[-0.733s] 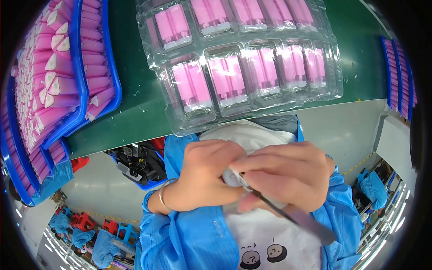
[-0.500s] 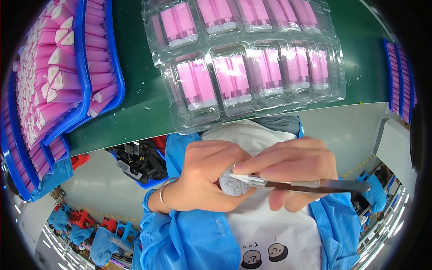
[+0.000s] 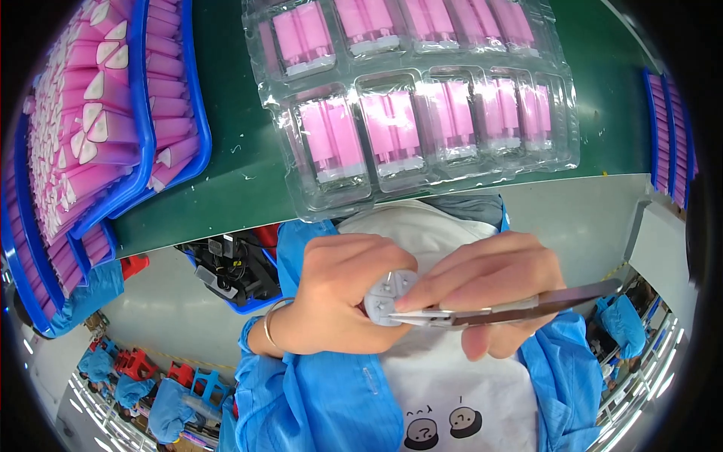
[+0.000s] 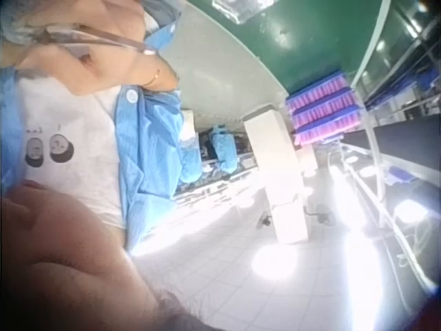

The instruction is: The person assembles small plastic components into a plastic tray using tweezers, taking the components from a blue storage bin and placing them into the tray.

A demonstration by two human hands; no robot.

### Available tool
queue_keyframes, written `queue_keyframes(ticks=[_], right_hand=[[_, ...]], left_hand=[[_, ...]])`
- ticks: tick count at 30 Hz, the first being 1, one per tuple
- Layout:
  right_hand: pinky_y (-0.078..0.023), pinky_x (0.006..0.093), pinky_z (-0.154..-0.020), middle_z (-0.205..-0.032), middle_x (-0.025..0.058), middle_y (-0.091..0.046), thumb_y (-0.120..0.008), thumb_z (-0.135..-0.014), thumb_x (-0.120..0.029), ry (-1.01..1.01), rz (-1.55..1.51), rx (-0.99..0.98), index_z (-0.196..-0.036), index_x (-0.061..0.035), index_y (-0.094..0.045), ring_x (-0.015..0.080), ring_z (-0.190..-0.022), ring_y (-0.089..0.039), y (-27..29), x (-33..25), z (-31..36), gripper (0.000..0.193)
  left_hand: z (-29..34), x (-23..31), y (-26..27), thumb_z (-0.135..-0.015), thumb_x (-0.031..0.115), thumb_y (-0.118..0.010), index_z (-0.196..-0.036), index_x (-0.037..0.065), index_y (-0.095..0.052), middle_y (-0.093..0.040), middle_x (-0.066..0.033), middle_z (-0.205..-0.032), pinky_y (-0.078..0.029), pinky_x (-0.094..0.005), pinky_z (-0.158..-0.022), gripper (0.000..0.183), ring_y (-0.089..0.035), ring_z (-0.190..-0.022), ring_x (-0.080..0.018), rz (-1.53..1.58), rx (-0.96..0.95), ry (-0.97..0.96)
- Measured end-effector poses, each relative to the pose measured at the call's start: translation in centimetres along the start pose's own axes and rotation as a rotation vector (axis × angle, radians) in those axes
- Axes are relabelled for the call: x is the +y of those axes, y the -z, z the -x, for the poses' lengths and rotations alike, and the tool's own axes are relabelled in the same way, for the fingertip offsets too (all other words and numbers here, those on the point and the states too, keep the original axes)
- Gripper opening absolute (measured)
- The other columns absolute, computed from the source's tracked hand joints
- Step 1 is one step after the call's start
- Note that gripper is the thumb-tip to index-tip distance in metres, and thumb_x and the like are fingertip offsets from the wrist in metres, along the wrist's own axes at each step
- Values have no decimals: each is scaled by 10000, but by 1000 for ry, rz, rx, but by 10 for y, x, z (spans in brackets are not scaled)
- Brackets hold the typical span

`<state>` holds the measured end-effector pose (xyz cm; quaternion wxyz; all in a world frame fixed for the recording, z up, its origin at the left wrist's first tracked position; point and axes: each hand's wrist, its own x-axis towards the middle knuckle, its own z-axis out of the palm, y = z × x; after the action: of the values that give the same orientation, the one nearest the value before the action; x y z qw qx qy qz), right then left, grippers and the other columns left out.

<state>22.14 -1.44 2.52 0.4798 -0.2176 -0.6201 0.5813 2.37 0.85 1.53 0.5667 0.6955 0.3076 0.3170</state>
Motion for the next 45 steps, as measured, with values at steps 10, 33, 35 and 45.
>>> queue_keyframes(ticks=[10, 33, 35, 45], right_hand=[[-569, 375, -630, -870, 250, -666, -683, -833, -289, -19, 69, 99, -940, 46, -537, 311, -779, -673, -7, -2, -1, 381], [-563, 358, -538, -831, 285, -650, -695, -826, -213, 122, -29, 20, -949, 70, -542, 318, -675, -670, -2, 7, -9, 344], [-567, 371, -568, -856, 297, -643, -709, -809, -156, 23, -148, -64, -960, 76, -538, 338, -689, -668, 2, 5, -9, 325], [-564, 366, -556, -863, 287, -647, -739, -768, -88, -6, -154, -103, -991, 79, -517, 323, -653, -664, 8, 5, -5, 356]], left_hand=[[0, 0, -4, -486, 81, -725, -751, 31, -584, -537, -89, -617, -389, -324, -448, 303, -523, -513, -266, -37, 9, -14], [7, -7, -11, -640, 106, -743, -755, 39, -640, -632, -83, -681, -449, -296, -511, 168, -618, -589, -235, 615, -398, 127], [5, -7, -11, -633, 110, -750, -747, 42, -639, -634, -82, -691, -452, -292, -520, 173, -618, -592, -228, 666, -470, 150], [5, -8, -14, -636, 118, -749, -697, 31, -613, -612, -88, -656, -433, -303, -499, 173, -601, -570, -236, 657, -509, 204]])
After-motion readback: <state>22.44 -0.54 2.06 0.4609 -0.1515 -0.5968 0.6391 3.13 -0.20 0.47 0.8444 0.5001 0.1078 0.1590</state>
